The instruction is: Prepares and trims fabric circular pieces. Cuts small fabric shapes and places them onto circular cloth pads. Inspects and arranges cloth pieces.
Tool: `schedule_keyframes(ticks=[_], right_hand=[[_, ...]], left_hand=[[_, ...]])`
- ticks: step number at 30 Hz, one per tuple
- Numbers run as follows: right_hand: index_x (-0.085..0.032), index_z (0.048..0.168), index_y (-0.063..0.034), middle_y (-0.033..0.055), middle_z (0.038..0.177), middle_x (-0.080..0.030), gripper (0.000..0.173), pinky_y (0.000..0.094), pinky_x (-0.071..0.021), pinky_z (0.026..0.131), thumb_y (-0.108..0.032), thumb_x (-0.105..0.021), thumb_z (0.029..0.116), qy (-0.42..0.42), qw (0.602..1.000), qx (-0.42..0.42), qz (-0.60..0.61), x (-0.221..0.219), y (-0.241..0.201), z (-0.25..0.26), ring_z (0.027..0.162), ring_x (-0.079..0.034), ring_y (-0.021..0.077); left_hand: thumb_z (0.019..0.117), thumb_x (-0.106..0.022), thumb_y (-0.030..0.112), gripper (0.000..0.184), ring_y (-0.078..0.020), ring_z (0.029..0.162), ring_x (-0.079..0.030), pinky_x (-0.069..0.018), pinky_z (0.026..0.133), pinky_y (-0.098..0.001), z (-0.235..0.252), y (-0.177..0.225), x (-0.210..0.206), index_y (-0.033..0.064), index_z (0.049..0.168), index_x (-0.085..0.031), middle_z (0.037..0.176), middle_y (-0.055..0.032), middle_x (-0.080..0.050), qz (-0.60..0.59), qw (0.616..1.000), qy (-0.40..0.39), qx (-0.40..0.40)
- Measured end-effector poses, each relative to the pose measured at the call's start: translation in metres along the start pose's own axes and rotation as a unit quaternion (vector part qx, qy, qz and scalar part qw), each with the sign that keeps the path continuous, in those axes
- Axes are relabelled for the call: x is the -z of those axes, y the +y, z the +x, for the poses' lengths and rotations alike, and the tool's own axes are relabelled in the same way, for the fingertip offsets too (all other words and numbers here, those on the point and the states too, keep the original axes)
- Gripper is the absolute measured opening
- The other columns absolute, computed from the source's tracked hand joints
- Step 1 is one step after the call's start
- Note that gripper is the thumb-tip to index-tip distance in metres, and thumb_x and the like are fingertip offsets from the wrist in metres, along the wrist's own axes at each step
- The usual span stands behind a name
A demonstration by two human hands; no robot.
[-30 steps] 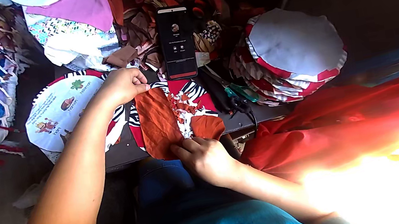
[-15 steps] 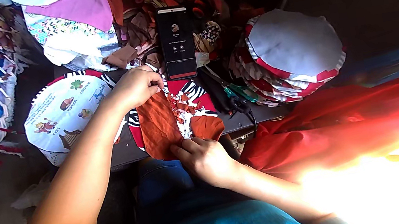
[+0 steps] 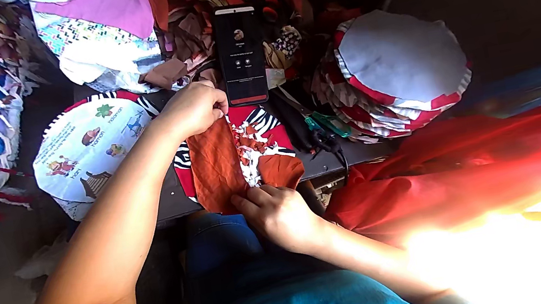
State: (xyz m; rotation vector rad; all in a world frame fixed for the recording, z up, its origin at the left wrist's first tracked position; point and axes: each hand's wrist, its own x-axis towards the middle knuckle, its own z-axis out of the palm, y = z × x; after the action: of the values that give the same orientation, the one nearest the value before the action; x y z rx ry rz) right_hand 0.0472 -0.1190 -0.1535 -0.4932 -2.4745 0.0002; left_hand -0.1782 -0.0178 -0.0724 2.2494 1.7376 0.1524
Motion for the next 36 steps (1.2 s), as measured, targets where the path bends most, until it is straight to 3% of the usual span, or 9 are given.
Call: schedule_keyframes(ticks=[5,13,15,17,19,24,29,33,36], right_hand=[[-0.077,0.101,-0.0035,0.0092,0.074,-0.066,0.019,0.0315,-0.0501,0.049,-0.006,-0.058,0.0960,0.009,1.000,-0.005,0.003,0.000,0.002,-0.002,0.062,-0.065,0.0230],[-0.077,0.096,-0.0045,0.0076,0.071,-0.063,0.018,0.0309,-0.0481,0.049,-0.006,-0.059,0.0955,0.019,1.000,0.012,0.007,0.000,0.003,-0.007,0.061,-0.063,0.0221],[-0.077,0.096,-0.0049,0.0077,0.071,-0.064,0.017,0.0311,-0.0489,0.050,-0.005,-0.060,0.0948,0.018,1.000,0.010,0.003,0.000,0.002,-0.009,0.062,-0.064,0.0223],[-0.077,0.096,-0.0050,0.0079,0.072,-0.065,0.017,0.0313,-0.0498,0.051,-0.006,-0.060,0.0949,0.015,1.000,0.006,0.000,0.000,0.002,-0.011,0.063,-0.065,0.0225],[-0.077,0.097,-0.0048,0.0081,0.074,-0.066,0.017,0.0314,-0.0498,0.050,-0.007,-0.060,0.0957,0.013,1.000,-0.001,-0.001,0.002,0.002,-0.014,0.063,-0.065,0.0224],[-0.077,0.099,-0.0057,0.0082,0.076,-0.069,0.018,0.0308,-0.0508,0.052,-0.013,-0.061,0.0980,0.023,0.999,-0.018,-0.020,0.018,0.002,-0.025,0.065,-0.067,0.0219],[-0.076,0.097,-0.0037,0.0077,0.071,-0.067,0.016,0.0260,-0.0488,0.055,-0.012,-0.062,0.0974,0.118,0.992,-0.029,-0.021,0.042,0.008,-0.037,0.062,-0.063,0.0175],[-0.068,0.101,-0.0019,0.0074,0.070,-0.057,0.013,0.0235,-0.0467,0.059,-0.011,-0.059,0.1000,0.211,0.976,0.049,-0.002,0.060,0.014,-0.046,0.061,-0.054,0.0162],[-0.066,0.102,-0.0023,0.0072,0.072,-0.056,0.012,0.0229,-0.0471,0.061,-0.011,-0.058,0.1004,0.236,0.969,0.076,-0.011,0.067,0.017,-0.049,0.062,-0.053,0.0160]], left_hand=[[0.1028,-0.058,0.008,0.021,-0.0362,0.108,-0.065,-0.0482,0.099,-0.0532,-0.015,-0.003,0.012,-0.0029,0.118,-0.069,0.114,-0.0232,-0.068,-0.080,0.996,0.049,0.011],[0.1063,-0.051,0.009,0.024,-0.0328,0.105,-0.065,-0.0490,0.095,-0.0514,-0.064,0.009,0.007,-0.0012,0.119,-0.069,0.117,-0.0212,-0.067,-0.100,0.982,0.137,0.080],[0.1074,-0.050,0.013,0.030,-0.0363,0.122,-0.061,-0.0446,0.105,-0.0546,-0.071,0.015,-0.004,-0.0011,0.129,-0.066,0.131,-0.0217,-0.064,-0.093,0.985,0.131,0.066],[0.1097,-0.046,0.023,0.042,-0.0389,0.140,-0.048,-0.0344,0.117,-0.0565,-0.074,0.020,-0.017,-0.0009,0.142,-0.056,0.149,-0.0220,-0.052,-0.074,0.991,0.099,0.051],[0.1107,-0.040,0.033,0.053,-0.0399,0.149,-0.035,-0.0253,0.122,-0.0567,-0.074,0.026,-0.032,-0.0003,0.151,-0.047,0.158,-0.0222,-0.041,-0.047,0.995,0.076,0.042],[0.1099,-0.032,0.045,0.065,-0.0381,0.155,-0.021,-0.0121,0.125,-0.0574,-0.072,0.036,-0.057,0.0018,0.158,-0.035,0.165,-0.0196,-0.030,-0.003,0.997,0.065,0.047],[0.1087,-0.035,0.047,0.068,-0.0388,0.156,-0.018,-0.0093,0.124,-0.0607,-0.071,0.038,-0.075,0.0033,0.161,-0.029,0.167,-0.0191,-0.026,0.028,0.996,0.070,0.055],[0.1089,-0.034,0.047,0.068,-0.0374,0.156,-0.017,-0.0087,0.124,-0.0605,-0.069,0.037,-0.076,0.0043,0.162,-0.027,0.168,-0.0178,-0.023,0.043,0.995,0.065,0.057],[0.1094,-0.031,0.047,0.068,-0.0374,0.157,-0.016,-0.0080,0.124,-0.0606,-0.070,0.036,-0.075,0.0040,0.162,-0.026,0.168,-0.0175,-0.023,0.040,0.996,0.059,0.054]])
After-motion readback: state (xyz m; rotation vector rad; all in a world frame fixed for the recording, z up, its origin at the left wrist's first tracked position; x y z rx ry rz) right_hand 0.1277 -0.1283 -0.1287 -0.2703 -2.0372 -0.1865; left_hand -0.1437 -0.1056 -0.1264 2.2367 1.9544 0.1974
